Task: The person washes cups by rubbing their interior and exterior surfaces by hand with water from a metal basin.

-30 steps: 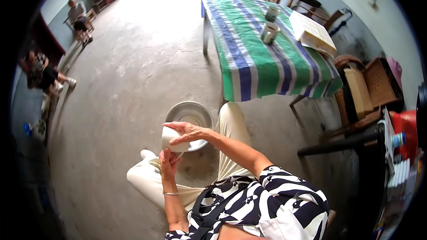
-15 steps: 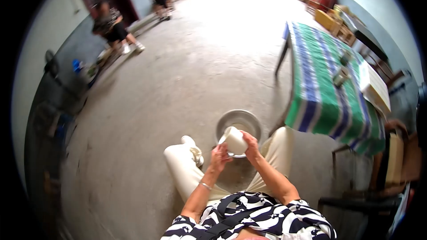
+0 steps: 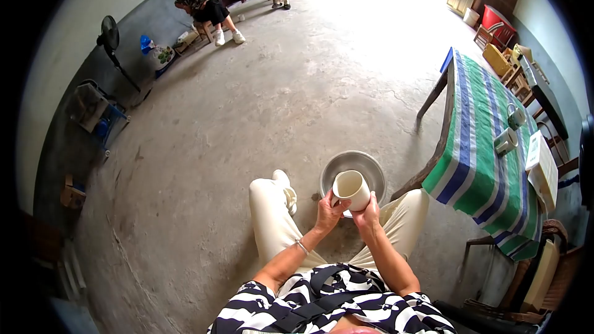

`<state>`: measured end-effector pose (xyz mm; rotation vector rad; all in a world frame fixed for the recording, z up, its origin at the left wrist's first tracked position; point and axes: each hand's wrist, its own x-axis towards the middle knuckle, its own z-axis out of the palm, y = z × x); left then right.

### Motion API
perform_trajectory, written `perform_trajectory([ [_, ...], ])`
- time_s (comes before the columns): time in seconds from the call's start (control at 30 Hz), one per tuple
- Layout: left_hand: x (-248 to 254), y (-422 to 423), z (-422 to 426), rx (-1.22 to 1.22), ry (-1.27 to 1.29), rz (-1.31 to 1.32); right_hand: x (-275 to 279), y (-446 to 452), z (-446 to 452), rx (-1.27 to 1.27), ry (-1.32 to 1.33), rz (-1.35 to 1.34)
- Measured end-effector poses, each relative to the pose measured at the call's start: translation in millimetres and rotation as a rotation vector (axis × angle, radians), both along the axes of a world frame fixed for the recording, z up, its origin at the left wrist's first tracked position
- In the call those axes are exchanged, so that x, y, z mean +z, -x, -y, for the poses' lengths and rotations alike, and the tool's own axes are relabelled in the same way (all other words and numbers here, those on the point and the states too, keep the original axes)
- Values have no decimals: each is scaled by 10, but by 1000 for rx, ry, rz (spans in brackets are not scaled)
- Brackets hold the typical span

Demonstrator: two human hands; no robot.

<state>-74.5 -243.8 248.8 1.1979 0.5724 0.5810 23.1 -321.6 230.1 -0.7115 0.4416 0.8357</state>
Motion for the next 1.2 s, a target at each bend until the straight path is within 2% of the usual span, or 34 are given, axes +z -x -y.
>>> perform_trajectory([
  [0.1, 69, 50, -9, -30, -68, -3, 138, 54, 143, 83, -88, -51],
  [0.17, 70, 96, -29, -78, -296, -35, 163, 121, 264, 195, -136, -38],
  [0.2, 57, 111, -34, -74, -297, -38, 147, 128, 322, 200, -136, -41],
  [0.27, 35, 142, -52, -83, -525, 27, 113, 105, 449, 330, -131, -12],
  [0.3, 50, 160, -50, -80, -524, 23, 88, 82, 491, 333, -131, -16],
  [0.37, 86, 172, -45, -96, -640, -90, 35, 39, 546, 369, -111, 224],
  [0.4, 142, 179, -50, -95, -639, -91, 230, 57, 538, 315, -46, 231],
  [0.43, 211, 185, -59, -139, -660, -201, 233, 42, 523, 317, -45, 231],
  [0.47, 267, 182, -64, -183, -678, -310, 231, 27, 518, 335, -49, 336],
  [0.5, 298, 171, -65, -183, -677, -309, 294, 18, 492, 351, -54, 440],
  [0.57, 362, 139, -88, -155, -840, -320, 465, 9, 444, 351, -30, 409],
  [0.6, 442, 137, -89, -152, -840, -322, 463, 18, 427, 397, 73, 601],
  [0.67, 600, 131, -99, -254, -954, -508, 343, -44, 404, 472, 277, 933],
  [0.7, 595, 135, -111, -251, -954, -505, 291, -90, 405, 472, 277, 936],
  [0.77, 537, 138, -125, -251, -1075, -483, 204, -180, 421, 621, 305, 769],
  [0.87, 508, 142, -142, -351, -1052, -465, -24, -170, 366, 629, 453, 872],
  [0.93, 572, 137, -198, -392, -1050, -460, -93, -165, 408, 672, 340, 717],
  [0.97, 574, 149, -229, -365, -1056, -414, -131, -142, 427, 673, 242, 620],
  [1.03, 553, 143, -255, -334, -1052, -375, -112, -70, 396, 649, 246, 538],
  [1.1, 507, 104, -325, -64, -1075, -301, -83, 24, 382, 642, 250, 453],
  [1.17, 331, 67, -417, 25, -1068, -273, -21, 93, 335, 578, 68, 347],
  [1.2, 134, 22, -466, 16, -789, -200, 14, 123, 306, 592, 69, 350],
])
